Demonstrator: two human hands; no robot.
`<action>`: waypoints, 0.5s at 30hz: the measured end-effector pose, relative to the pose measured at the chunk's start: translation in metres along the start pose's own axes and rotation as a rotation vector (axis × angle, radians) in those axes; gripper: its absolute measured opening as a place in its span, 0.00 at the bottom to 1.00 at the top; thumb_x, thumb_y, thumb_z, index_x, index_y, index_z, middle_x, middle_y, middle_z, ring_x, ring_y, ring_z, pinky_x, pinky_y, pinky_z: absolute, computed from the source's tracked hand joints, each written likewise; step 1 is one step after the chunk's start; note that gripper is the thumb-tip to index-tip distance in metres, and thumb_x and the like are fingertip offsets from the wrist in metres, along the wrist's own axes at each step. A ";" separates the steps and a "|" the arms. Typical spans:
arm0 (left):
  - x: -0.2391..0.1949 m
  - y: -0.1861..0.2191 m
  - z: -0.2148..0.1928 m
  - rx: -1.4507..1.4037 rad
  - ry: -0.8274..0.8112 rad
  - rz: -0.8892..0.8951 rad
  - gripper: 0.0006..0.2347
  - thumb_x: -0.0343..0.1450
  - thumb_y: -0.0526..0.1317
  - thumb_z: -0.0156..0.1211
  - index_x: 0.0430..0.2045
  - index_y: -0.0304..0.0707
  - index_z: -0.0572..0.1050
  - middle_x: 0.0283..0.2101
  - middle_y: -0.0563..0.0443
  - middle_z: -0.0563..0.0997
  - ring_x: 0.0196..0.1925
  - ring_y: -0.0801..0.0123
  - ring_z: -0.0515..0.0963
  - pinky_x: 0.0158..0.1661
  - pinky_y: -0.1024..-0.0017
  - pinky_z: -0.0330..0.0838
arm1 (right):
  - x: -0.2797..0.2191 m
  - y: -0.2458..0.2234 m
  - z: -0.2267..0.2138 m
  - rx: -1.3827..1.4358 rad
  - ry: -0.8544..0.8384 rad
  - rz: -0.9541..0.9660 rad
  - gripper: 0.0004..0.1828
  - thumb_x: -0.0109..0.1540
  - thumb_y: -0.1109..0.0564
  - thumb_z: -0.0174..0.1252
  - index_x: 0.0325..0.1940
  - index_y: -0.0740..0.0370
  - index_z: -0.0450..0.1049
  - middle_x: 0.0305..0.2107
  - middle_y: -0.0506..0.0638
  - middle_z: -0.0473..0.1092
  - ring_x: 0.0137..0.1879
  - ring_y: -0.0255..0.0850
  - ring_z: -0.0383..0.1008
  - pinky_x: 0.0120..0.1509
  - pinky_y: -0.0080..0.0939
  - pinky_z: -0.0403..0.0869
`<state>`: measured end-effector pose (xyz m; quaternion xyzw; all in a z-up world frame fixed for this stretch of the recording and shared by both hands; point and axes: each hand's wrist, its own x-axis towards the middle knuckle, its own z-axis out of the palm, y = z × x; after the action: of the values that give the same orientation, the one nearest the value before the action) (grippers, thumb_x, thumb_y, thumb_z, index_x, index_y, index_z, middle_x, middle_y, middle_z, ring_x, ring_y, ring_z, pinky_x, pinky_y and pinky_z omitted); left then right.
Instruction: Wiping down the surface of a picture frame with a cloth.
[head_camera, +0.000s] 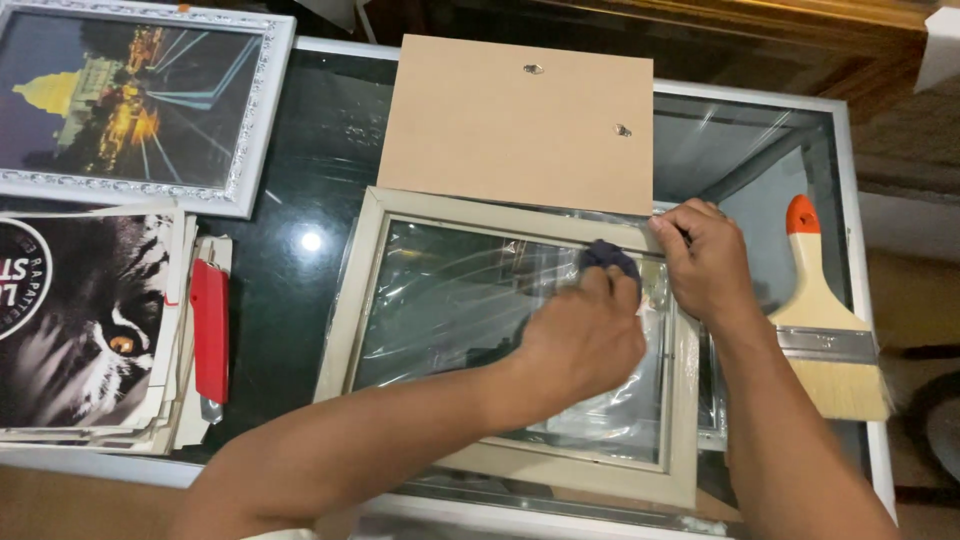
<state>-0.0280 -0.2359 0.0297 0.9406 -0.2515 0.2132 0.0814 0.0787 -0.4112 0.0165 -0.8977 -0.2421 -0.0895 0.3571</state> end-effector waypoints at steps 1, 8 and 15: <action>0.007 0.015 0.018 -0.002 -0.003 0.002 0.20 0.65 0.42 0.52 0.39 0.15 0.77 0.31 0.30 0.75 0.23 0.50 0.78 0.18 0.52 0.74 | 0.000 0.006 0.001 0.001 0.001 0.004 0.12 0.72 0.55 0.59 0.34 0.59 0.78 0.27 0.57 0.69 0.40 0.59 0.72 0.48 0.53 0.69; 0.019 0.040 0.034 -0.139 0.081 -0.230 0.23 0.65 0.45 0.53 0.44 0.17 0.75 0.28 0.39 0.72 0.20 0.47 0.78 0.17 0.49 0.73 | -0.003 0.019 0.001 0.038 -0.016 -0.023 0.07 0.69 0.55 0.63 0.37 0.57 0.81 0.30 0.55 0.72 0.42 0.55 0.73 0.52 0.50 0.71; -0.037 -0.043 -0.039 -0.151 -0.335 -0.351 0.25 0.70 0.47 0.53 0.55 0.22 0.71 0.37 0.29 0.76 0.27 0.36 0.84 0.21 0.44 0.77 | -0.004 0.006 -0.001 0.029 -0.025 0.033 0.06 0.69 0.55 0.64 0.38 0.58 0.81 0.31 0.56 0.72 0.44 0.55 0.73 0.53 0.50 0.71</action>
<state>-0.0490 -0.1731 0.0464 0.9833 -0.1095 0.0173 0.1442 0.0783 -0.4172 0.0122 -0.8972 -0.2331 -0.0690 0.3686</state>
